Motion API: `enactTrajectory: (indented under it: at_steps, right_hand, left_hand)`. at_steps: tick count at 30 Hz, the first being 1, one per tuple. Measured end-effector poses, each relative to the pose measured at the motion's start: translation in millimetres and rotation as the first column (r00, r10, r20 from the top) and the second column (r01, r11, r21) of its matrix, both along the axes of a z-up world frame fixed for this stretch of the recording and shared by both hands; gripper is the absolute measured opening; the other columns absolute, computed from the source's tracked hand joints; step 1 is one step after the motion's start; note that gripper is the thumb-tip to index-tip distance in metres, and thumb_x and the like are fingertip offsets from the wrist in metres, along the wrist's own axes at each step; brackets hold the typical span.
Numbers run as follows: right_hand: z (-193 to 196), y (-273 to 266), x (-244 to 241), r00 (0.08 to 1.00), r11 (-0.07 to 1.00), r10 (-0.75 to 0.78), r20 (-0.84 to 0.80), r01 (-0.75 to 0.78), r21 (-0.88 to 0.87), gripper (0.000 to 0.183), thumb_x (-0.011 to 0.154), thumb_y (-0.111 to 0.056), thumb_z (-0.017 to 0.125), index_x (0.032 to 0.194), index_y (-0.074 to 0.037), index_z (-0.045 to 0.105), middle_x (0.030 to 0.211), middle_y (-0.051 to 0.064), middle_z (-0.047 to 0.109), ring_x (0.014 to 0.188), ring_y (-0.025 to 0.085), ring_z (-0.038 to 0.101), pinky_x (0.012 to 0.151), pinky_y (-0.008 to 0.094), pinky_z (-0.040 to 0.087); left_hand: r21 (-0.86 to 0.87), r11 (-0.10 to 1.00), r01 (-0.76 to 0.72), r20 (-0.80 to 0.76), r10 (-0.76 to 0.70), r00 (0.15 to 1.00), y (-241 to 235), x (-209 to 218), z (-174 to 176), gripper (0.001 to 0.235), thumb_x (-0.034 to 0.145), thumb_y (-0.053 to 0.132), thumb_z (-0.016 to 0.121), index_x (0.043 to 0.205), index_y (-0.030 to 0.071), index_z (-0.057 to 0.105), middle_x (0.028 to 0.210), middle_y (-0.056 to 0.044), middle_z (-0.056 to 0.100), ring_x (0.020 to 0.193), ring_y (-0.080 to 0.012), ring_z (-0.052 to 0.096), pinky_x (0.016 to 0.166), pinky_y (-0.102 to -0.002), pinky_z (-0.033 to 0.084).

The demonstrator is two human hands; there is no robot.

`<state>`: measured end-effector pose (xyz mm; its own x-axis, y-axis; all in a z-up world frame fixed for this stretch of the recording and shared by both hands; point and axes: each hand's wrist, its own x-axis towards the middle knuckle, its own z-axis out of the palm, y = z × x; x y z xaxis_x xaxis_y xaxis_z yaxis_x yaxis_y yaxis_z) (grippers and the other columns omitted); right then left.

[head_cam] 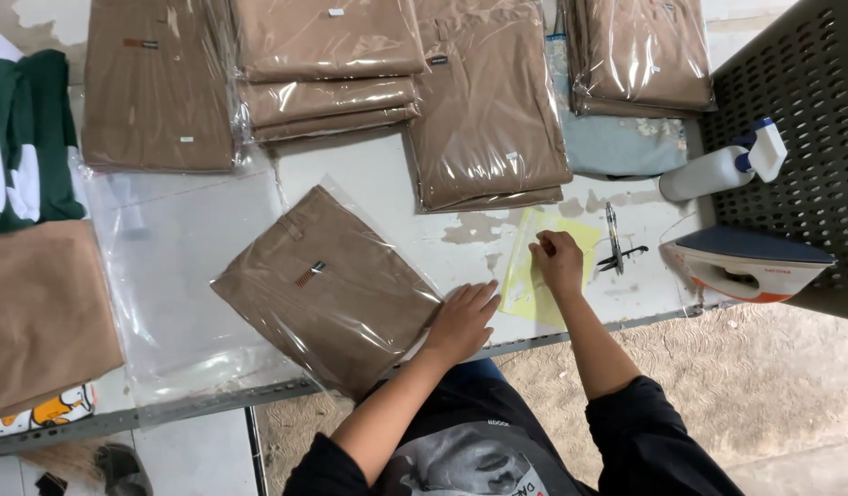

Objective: The person folds a pair of brown trousers and places them into a clear plastic bag. They seal the bag and set it aside with other packaged trousers. The person then picks up another pair of trousers, folds it, and places it into a plastic bag.

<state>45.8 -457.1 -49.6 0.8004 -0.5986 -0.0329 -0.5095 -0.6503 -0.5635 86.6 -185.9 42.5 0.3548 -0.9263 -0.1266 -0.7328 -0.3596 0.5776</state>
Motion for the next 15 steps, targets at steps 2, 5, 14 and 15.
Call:
enactTrajectory:
  at_steps: [2,5,14,15]
  right_hand:
    - [-4.1,-2.4,-3.2,1.0,1.0,0.021,-0.009,-0.021,-0.009,0.026,0.086,-0.017,0.085,0.109,-0.008,0.076,0.095,0.01,0.07,0.091,0.03,0.072,0.079,0.04,0.062]
    - [-8.6,-6.6,0.2,0.999,0.999,0.047,0.001,-0.047,-0.019,0.023,0.086,-0.017,0.084,0.106,-0.009,0.077,0.093,0.009,0.069,0.09,0.029,0.072,0.077,0.038,0.063]
    - [-8.5,-3.3,-1.8,0.998,0.999,0.02,0.061,-0.022,0.031,0.019,0.084,-0.01,0.085,0.101,-0.007,0.078,0.089,0.01,0.069,0.086,0.029,0.073,0.073,0.035,0.064]
    - [-3.8,-1.3,0.3,0.997,0.999,0.013,0.072,-0.017,0.048,0.018,0.084,-0.008,0.085,0.101,-0.005,0.078,0.09,0.012,0.069,0.086,0.031,0.073,0.073,0.037,0.064]
  left_hand:
    - [0.051,0.999,0.01,-0.013,-0.009,1.0,-22.8,-6.1,-12.8,0.08,0.087,0.024,0.076,0.154,0.009,0.037,0.161,-0.018,0.034,0.151,-0.0311,0.029,0.126,-0.047,0.017]
    - [0.174,0.982,0.073,0.008,-0.076,0.997,-44.0,-7.6,-38.1,0.108,0.079,0.033,0.085,0.163,0.012,0.02,0.171,-0.013,0.015,0.158,-0.0282,0.011,0.13,-0.046,0.005]
    - [0.069,0.988,0.138,0.016,-0.139,0.99,-47.7,-13.4,-98.8,0.116,0.075,0.06,0.077,0.164,0.008,0.022,0.173,-0.01,0.018,0.159,-0.0267,0.012,0.131,-0.044,0.003]
    - [0.022,0.99,0.137,-0.009,-0.137,0.991,-47.5,-13.0,-105.4,0.117,0.076,0.065,0.072,0.164,0.007,0.022,0.173,-0.011,0.018,0.16,-0.0266,0.012,0.131,-0.043,0.003]
